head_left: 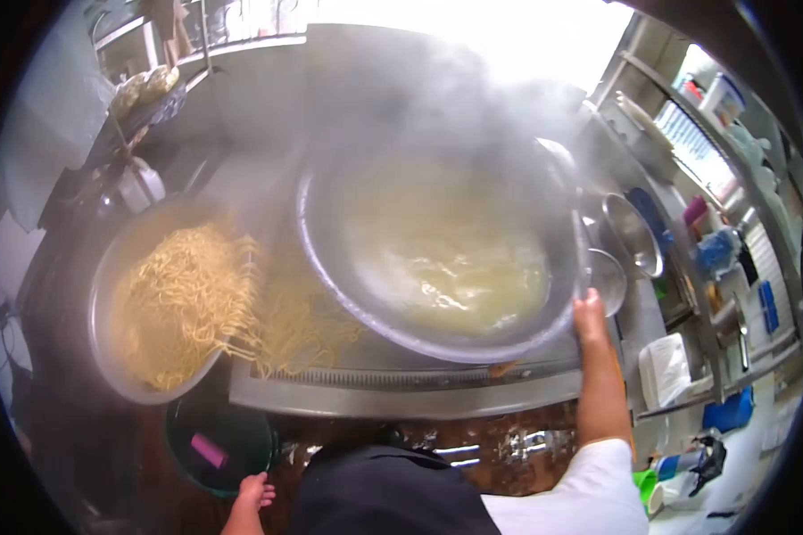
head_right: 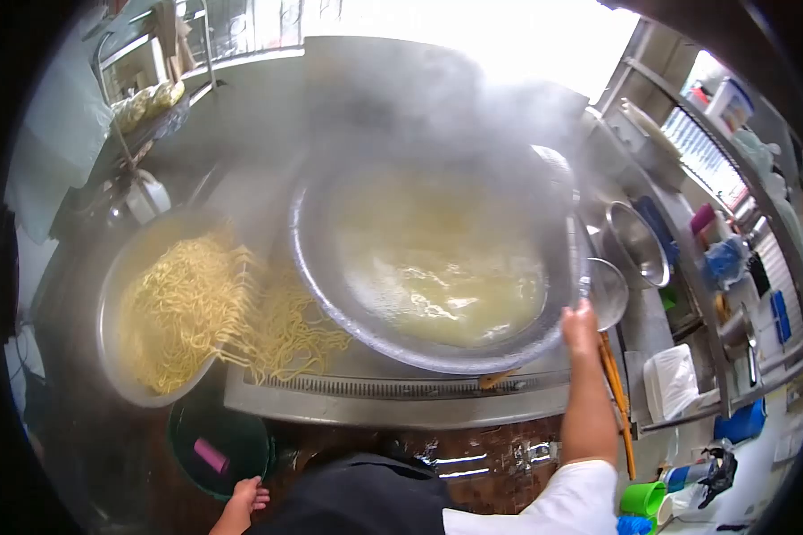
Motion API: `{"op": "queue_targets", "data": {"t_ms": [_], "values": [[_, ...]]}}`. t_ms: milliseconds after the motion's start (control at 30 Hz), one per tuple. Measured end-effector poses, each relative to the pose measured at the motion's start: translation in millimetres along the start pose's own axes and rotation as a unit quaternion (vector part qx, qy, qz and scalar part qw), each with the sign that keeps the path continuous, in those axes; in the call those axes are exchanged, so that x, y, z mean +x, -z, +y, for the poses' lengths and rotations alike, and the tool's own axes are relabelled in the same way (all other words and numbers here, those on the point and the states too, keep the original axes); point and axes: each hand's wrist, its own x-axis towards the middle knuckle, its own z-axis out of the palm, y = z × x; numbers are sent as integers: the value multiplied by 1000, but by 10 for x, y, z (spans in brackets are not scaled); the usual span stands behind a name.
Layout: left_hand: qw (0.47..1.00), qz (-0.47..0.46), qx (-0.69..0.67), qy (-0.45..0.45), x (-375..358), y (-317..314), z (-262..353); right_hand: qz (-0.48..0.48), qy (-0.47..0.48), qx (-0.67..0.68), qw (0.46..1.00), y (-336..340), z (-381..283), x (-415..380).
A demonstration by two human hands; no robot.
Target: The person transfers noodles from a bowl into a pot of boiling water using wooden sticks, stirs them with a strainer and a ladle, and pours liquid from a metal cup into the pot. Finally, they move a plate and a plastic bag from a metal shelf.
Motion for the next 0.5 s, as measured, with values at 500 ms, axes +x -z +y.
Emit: {"op": "queue_targets", "data": {"t_ms": [500], "values": [[999, 15, -32, -32, -397, -402, -125, -459, -95, 32, 883, -586, -904, -430]]}}
